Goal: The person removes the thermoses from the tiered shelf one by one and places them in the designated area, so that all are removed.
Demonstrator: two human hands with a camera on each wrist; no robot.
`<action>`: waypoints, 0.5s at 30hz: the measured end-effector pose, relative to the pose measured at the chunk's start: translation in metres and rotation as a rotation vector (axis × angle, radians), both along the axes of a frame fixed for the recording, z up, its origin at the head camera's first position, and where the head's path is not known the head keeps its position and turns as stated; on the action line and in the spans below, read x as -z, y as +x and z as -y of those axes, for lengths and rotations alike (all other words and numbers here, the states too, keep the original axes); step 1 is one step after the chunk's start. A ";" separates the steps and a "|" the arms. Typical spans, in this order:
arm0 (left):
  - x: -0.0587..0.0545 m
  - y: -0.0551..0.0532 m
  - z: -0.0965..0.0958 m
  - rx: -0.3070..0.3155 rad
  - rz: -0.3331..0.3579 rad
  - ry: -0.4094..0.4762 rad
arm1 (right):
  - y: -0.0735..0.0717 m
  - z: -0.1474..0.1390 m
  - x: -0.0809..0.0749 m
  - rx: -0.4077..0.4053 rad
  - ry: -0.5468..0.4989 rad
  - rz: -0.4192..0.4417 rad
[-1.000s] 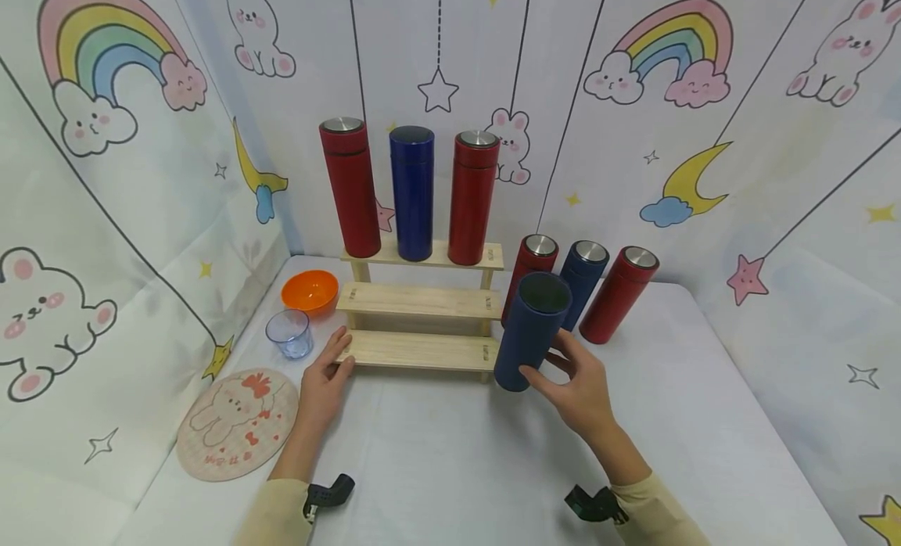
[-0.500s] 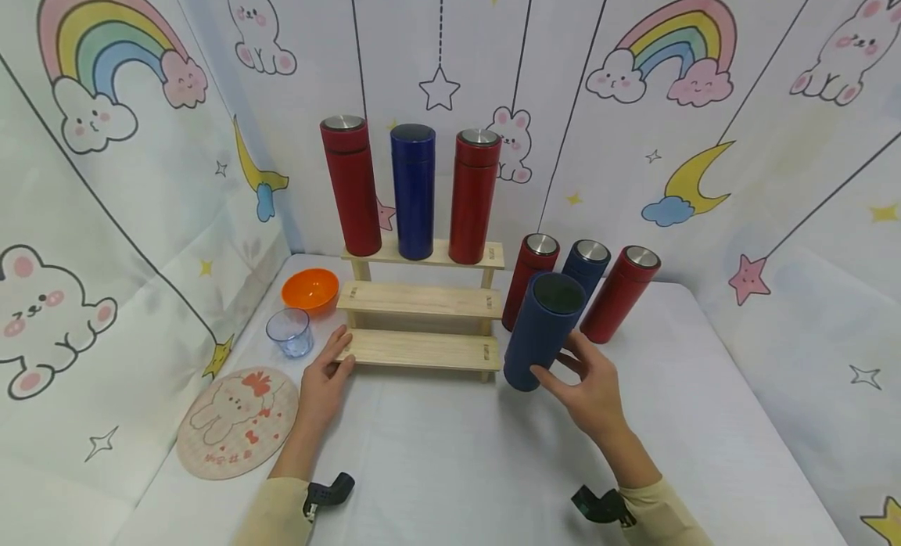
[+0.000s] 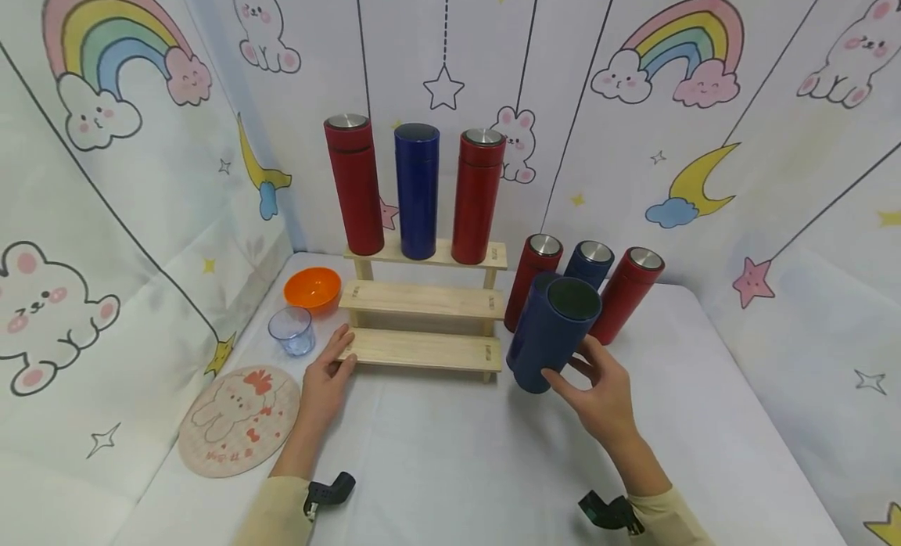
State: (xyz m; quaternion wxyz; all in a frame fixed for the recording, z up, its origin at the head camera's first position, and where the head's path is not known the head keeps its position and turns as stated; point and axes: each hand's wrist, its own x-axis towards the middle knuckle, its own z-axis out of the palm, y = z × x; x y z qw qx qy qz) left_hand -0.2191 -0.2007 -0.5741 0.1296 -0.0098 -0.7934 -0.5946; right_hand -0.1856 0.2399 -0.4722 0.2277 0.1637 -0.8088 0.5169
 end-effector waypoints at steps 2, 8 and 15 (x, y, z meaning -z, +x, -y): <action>0.000 0.000 0.000 -0.005 0.000 0.001 | 0.000 -0.001 0.001 0.007 -0.006 0.005; -0.001 -0.001 -0.001 -0.017 0.014 -0.012 | 0.001 -0.007 0.002 0.019 0.015 0.002; -0.001 0.001 0.000 -0.003 0.016 -0.012 | 0.002 -0.014 0.004 0.019 0.011 -0.010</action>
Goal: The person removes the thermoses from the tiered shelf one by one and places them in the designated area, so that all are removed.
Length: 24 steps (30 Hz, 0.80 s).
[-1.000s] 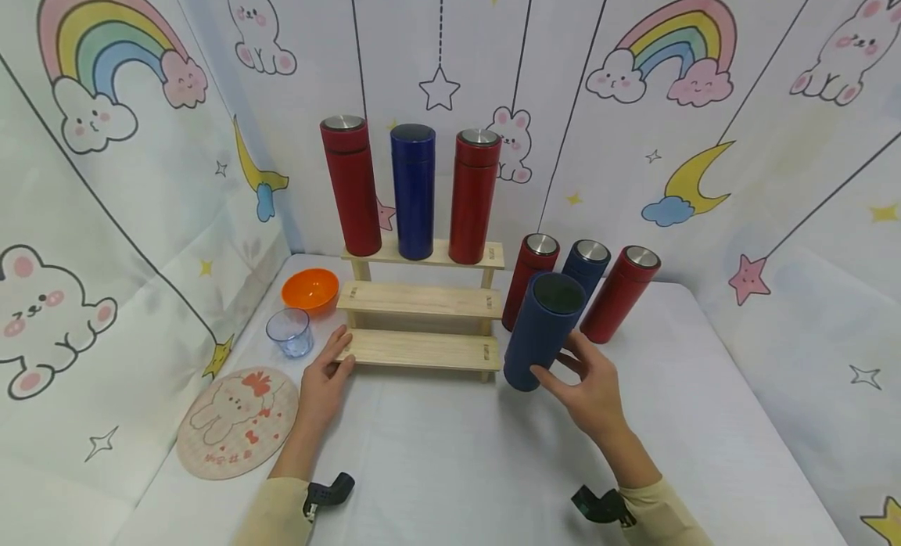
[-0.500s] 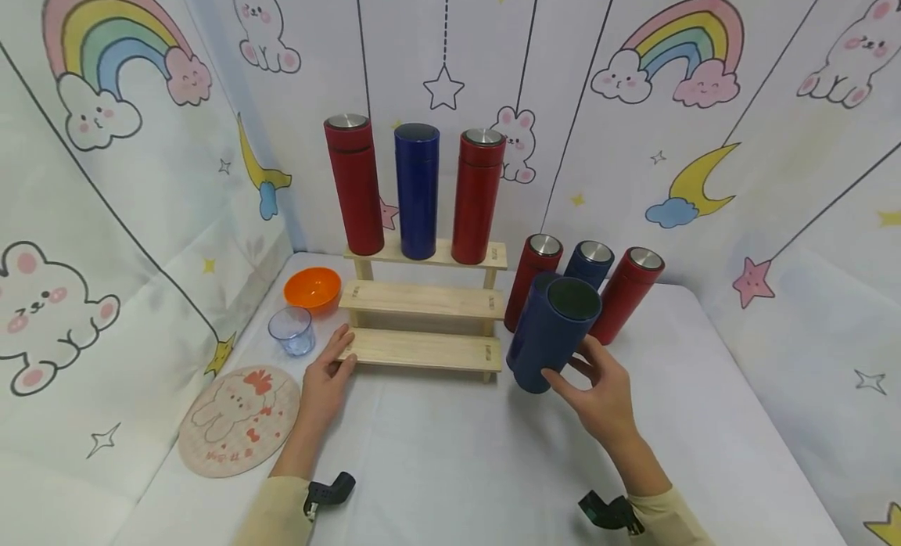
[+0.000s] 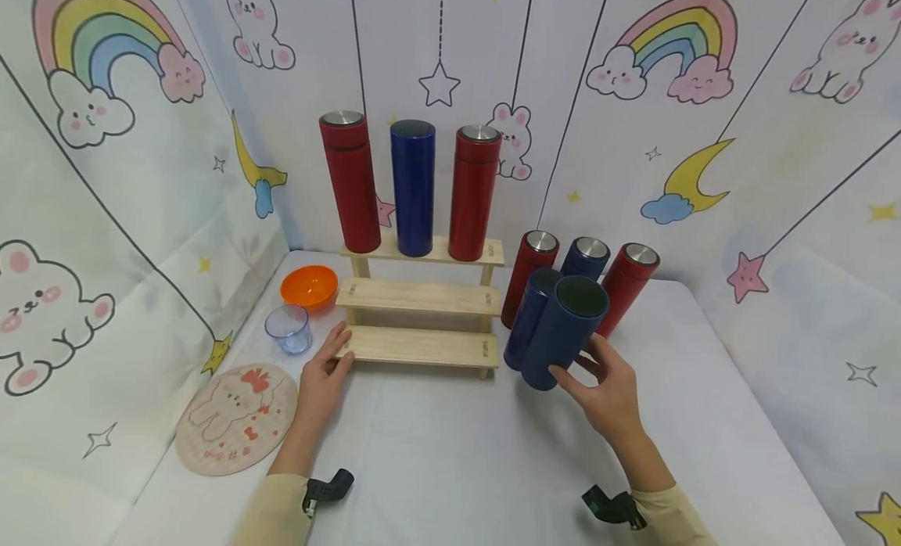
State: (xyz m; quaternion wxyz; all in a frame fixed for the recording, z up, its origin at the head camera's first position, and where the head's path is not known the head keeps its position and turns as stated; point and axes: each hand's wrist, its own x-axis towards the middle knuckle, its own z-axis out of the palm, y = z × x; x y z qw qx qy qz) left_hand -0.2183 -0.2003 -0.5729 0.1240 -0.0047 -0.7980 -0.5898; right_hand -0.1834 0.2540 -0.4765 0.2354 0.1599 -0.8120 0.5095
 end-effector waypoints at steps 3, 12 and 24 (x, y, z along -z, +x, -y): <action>0.001 -0.001 0.000 -0.001 0.006 0.004 | 0.000 -0.003 0.003 0.008 0.007 -0.001; -0.002 -0.001 0.000 0.002 -0.003 0.006 | -0.004 -0.008 0.006 0.079 -0.032 0.024; -0.001 -0.003 -0.001 0.002 0.000 0.058 | -0.012 -0.028 0.014 0.133 -0.046 0.064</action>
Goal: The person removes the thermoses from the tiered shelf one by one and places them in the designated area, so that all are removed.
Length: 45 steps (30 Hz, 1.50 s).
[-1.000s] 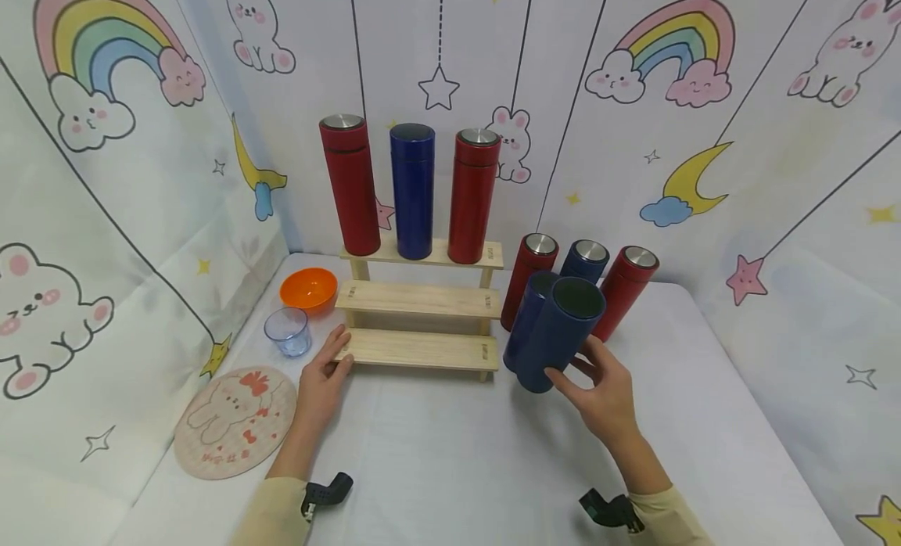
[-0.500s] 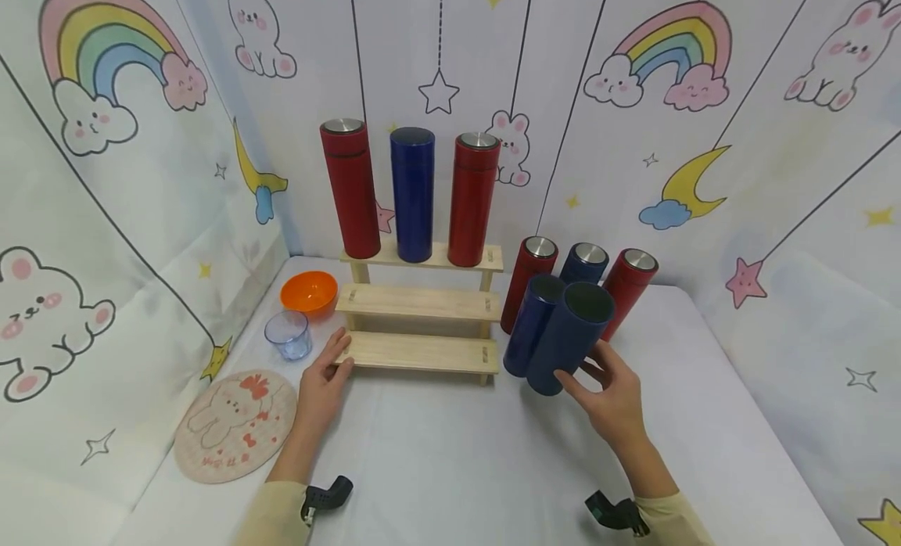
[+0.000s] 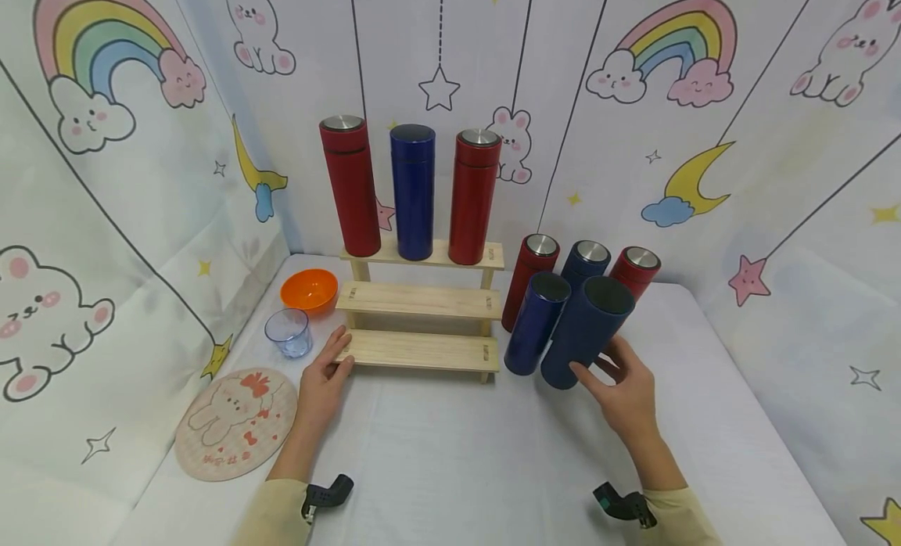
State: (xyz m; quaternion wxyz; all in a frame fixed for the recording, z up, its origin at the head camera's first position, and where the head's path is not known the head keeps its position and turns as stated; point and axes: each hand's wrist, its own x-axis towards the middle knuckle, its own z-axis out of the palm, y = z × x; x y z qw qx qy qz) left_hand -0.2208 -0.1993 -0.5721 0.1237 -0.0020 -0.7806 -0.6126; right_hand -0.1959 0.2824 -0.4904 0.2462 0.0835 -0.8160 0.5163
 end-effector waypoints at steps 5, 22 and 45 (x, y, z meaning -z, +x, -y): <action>0.000 0.001 0.000 -0.003 0.006 -0.001 | -0.005 -0.005 0.003 0.025 -0.008 0.010; -0.003 0.003 -0.001 -0.003 0.013 -0.003 | -0.018 -0.011 0.005 0.069 0.008 0.047; -0.001 0.001 0.000 -0.007 -0.003 -0.009 | -0.040 -0.028 0.043 0.053 -0.023 0.069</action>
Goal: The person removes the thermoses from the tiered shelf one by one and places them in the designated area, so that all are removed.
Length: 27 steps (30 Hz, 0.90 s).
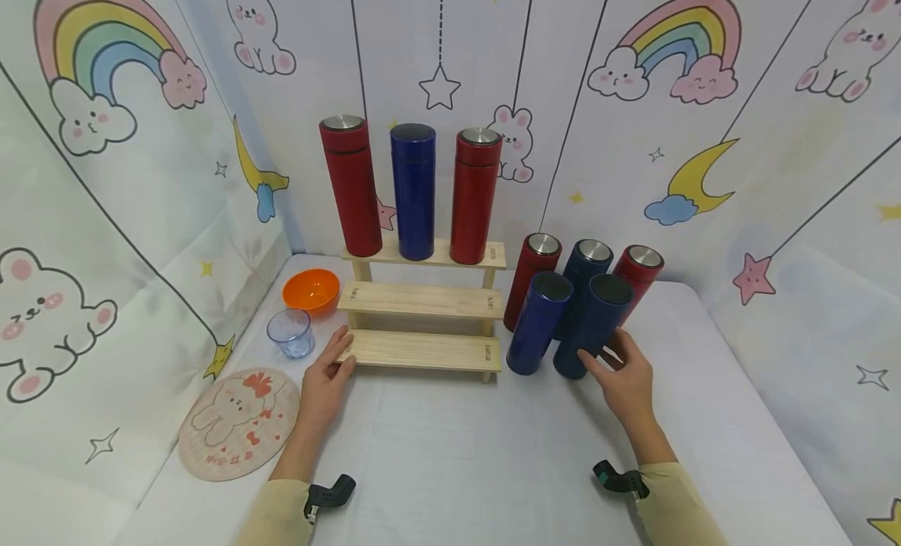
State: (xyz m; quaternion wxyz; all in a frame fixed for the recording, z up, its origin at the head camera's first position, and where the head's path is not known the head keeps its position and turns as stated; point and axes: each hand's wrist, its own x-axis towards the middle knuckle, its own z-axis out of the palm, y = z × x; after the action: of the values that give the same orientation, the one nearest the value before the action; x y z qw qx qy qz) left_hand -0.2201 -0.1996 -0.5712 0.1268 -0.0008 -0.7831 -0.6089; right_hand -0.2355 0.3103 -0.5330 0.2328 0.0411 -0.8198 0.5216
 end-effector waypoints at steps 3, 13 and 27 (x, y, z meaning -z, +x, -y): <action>0.001 0.000 0.000 0.002 -0.005 0.003 | -0.001 0.000 0.002 -0.001 -0.003 0.003; 0.000 0.000 -0.001 0.002 0.008 -0.001 | -0.003 0.003 0.005 0.021 -0.032 0.029; 0.000 0.000 -0.001 -0.003 0.010 -0.010 | 0.013 0.020 -0.021 0.020 -0.030 0.046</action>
State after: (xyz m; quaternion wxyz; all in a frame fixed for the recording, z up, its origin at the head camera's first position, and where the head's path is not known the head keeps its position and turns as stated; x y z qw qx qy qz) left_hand -0.2205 -0.1982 -0.5710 0.1240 0.0026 -0.7866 -0.6048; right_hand -0.2221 0.2905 -0.5123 0.2195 0.0173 -0.8173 0.5325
